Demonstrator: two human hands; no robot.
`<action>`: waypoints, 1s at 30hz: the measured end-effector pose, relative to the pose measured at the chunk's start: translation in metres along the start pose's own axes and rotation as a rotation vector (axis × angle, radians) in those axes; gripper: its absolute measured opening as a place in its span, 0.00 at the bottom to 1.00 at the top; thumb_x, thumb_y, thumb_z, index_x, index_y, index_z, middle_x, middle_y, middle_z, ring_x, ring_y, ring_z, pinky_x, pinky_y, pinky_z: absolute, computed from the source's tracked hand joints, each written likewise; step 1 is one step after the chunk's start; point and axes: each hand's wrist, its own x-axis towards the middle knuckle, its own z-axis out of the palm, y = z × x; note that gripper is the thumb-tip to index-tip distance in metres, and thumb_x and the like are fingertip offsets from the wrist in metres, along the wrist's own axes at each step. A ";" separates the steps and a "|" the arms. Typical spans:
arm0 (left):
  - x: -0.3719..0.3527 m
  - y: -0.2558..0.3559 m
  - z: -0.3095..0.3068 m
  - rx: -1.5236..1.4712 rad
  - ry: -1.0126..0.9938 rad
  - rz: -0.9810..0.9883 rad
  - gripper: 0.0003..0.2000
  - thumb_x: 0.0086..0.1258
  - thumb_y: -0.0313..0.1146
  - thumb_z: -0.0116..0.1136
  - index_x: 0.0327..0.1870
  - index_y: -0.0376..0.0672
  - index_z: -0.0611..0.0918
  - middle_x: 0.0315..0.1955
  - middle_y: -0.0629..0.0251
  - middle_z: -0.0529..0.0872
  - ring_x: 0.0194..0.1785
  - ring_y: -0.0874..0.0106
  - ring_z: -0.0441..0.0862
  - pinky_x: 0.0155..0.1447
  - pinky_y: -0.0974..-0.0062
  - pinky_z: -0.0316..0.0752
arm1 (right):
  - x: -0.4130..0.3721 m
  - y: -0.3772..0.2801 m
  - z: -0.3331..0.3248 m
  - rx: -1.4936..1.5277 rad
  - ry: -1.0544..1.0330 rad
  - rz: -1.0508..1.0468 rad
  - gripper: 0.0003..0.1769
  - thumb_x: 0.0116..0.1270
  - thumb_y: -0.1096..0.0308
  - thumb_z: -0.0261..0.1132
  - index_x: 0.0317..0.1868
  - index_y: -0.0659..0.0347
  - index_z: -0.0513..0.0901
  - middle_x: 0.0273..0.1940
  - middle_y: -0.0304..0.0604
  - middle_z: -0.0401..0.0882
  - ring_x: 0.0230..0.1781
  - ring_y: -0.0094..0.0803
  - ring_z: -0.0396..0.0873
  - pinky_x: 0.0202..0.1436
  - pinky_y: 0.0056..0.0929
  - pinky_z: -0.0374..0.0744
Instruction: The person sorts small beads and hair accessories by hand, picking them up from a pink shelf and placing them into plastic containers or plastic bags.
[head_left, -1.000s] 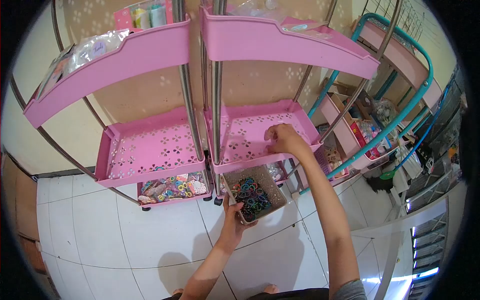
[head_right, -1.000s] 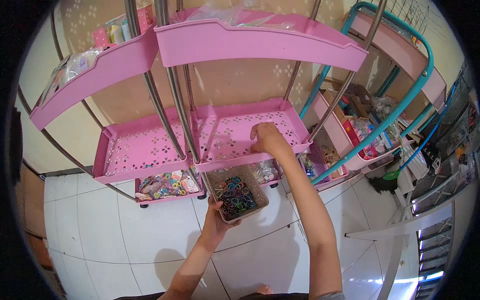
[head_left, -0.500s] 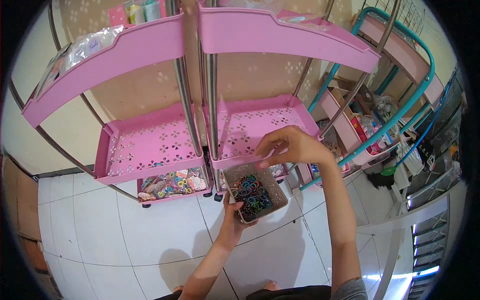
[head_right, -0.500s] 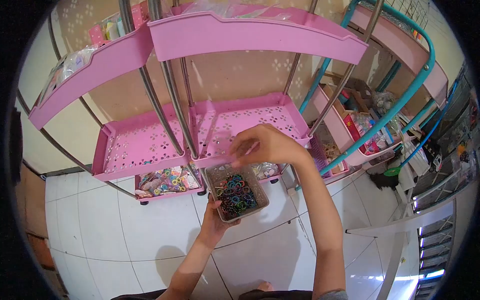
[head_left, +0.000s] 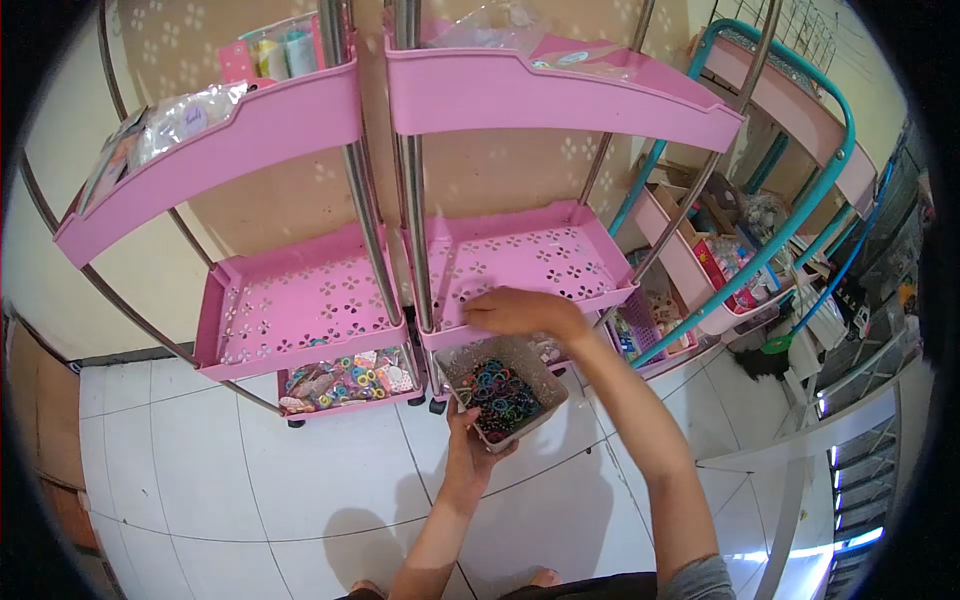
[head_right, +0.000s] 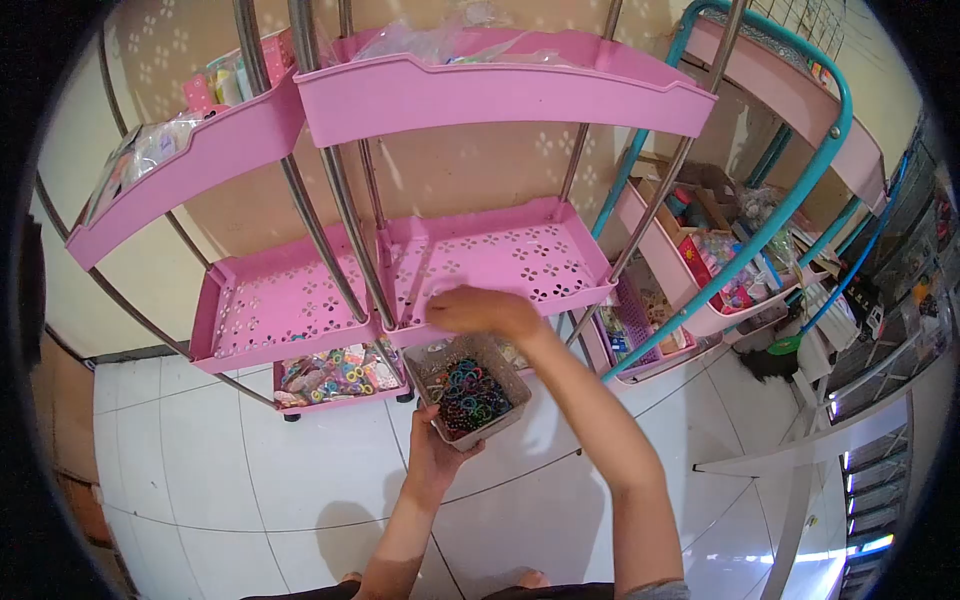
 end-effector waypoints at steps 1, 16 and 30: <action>0.000 0.000 0.001 0.000 -0.003 0.001 0.21 0.53 0.46 0.46 0.49 0.53 0.65 0.46 0.68 0.71 0.47 0.68 0.70 0.40 0.65 0.69 | -0.014 0.003 -0.007 0.077 -0.002 0.154 0.20 0.57 0.57 0.46 0.41 0.61 0.75 0.41 0.52 0.73 0.43 0.46 0.71 0.48 0.34 0.67; -0.019 -0.019 -0.013 -0.040 0.020 -0.006 0.27 0.54 0.42 0.49 0.56 0.61 0.56 0.52 0.68 0.64 0.50 0.65 0.68 0.41 0.60 0.70 | -0.029 0.092 -0.026 -0.392 0.364 0.901 0.28 0.49 0.67 0.51 0.54 0.65 0.62 0.51 0.60 0.63 0.54 0.47 0.62 0.56 0.36 0.62; -0.048 -0.012 -0.028 0.018 0.140 0.006 0.39 0.53 0.36 0.51 0.61 0.61 0.40 0.53 0.62 0.60 0.54 0.64 0.63 0.48 0.57 0.66 | -0.085 -0.068 -0.027 -0.056 0.270 0.384 0.23 0.56 0.62 0.55 0.51 0.63 0.66 0.50 0.56 0.66 0.55 0.46 0.62 0.58 0.35 0.59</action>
